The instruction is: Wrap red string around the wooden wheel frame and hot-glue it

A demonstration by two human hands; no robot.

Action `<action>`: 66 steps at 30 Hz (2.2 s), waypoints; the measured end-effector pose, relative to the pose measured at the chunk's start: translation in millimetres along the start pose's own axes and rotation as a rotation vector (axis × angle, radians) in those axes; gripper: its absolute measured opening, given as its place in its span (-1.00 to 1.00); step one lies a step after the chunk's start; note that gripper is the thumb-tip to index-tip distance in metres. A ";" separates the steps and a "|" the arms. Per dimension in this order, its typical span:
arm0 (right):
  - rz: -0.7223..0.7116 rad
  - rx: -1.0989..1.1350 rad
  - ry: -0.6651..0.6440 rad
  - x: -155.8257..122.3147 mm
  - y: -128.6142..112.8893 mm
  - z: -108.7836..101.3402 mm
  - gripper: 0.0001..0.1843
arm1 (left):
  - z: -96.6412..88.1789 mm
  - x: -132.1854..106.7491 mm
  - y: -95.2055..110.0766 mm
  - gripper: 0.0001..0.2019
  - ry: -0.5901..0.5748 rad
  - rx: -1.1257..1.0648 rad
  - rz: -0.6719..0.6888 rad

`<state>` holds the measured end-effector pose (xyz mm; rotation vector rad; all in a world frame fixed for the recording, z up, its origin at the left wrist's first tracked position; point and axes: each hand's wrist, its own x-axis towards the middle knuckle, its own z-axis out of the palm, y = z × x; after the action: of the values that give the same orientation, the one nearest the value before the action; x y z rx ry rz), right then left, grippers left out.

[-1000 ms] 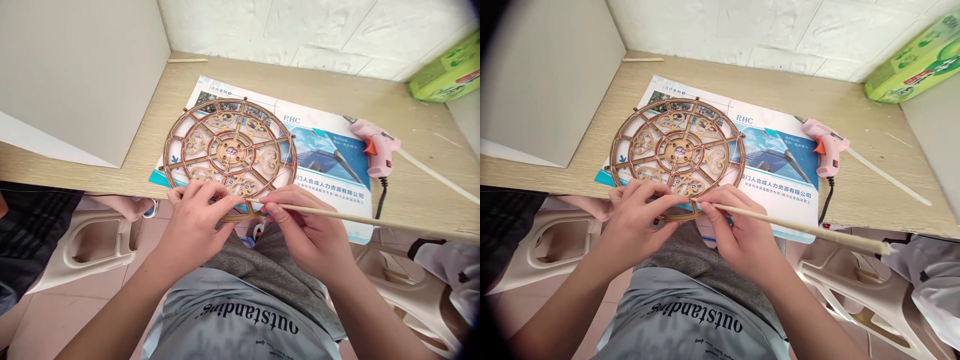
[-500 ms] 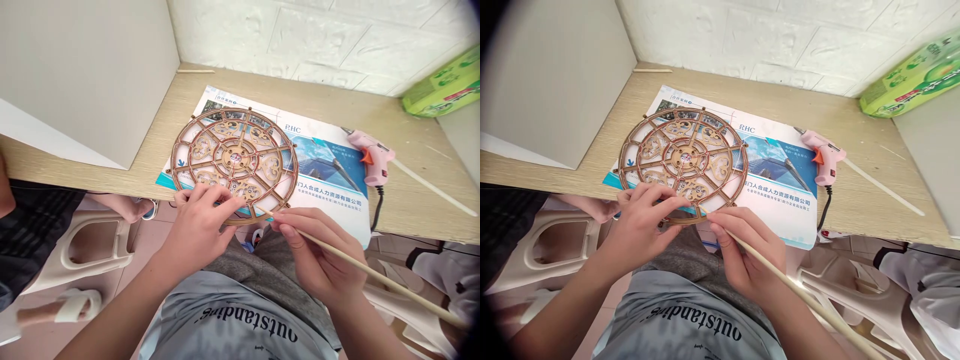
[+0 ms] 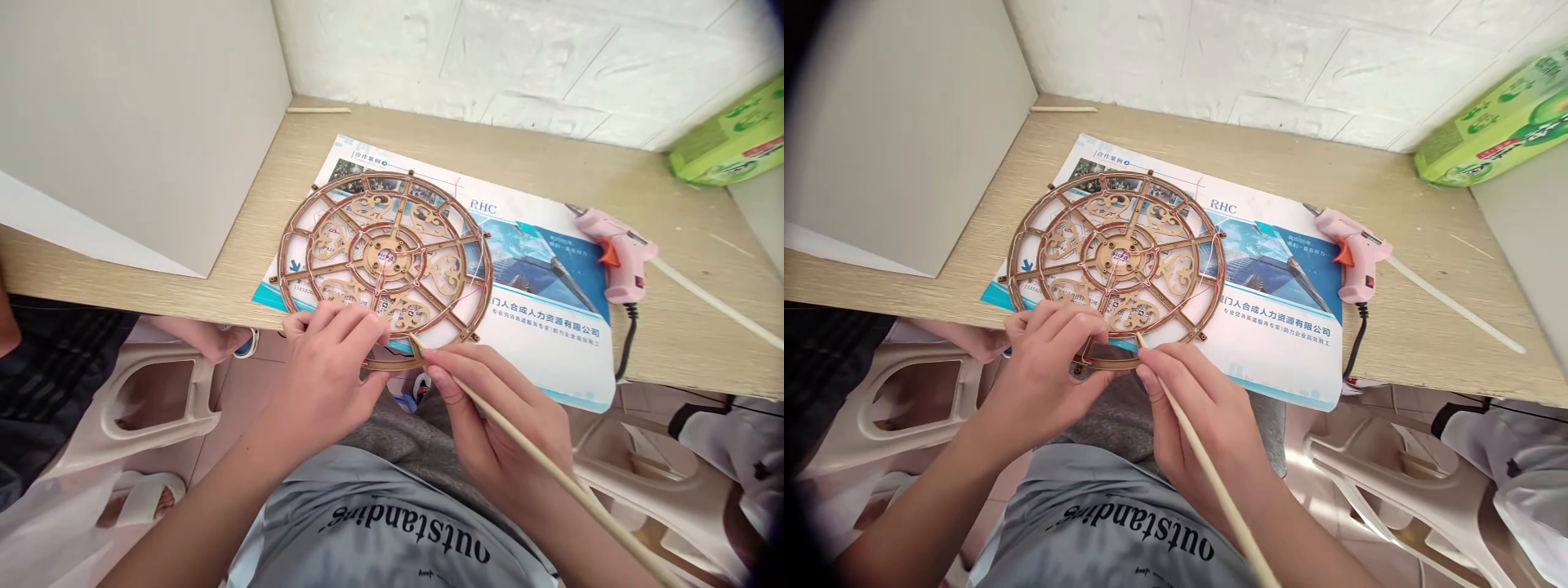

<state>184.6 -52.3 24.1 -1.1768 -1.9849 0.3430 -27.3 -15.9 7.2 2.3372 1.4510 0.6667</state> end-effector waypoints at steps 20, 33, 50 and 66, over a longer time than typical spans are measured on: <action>0.006 0.031 0.019 -29.4 -5.3 -8.6 -0.56 | -1.5 0.1 -0.8 -0.71 -0.043 -0.007 0.001; 0.145 0.228 -0.017 -2.0 29.4 -13.6 -0.66 | 2.0 0.1 -1.4 -0.73 0.001 0.038 0.053; -0.254 -0.033 -0.552 58.0 30.5 -45.6 -0.81 | 2.6 -1.6 -4.2 -0.74 -0.003 0.052 0.072; -0.141 0.020 -0.051 -7.6 17.6 -19.4 -0.58 | 1.6 -1.5 -3.2 -0.68 0.004 0.044 0.068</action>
<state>211.8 -52.2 22.9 -1.0179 -2.0909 0.3222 -29.5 -15.8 3.9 2.4296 1.4080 0.6641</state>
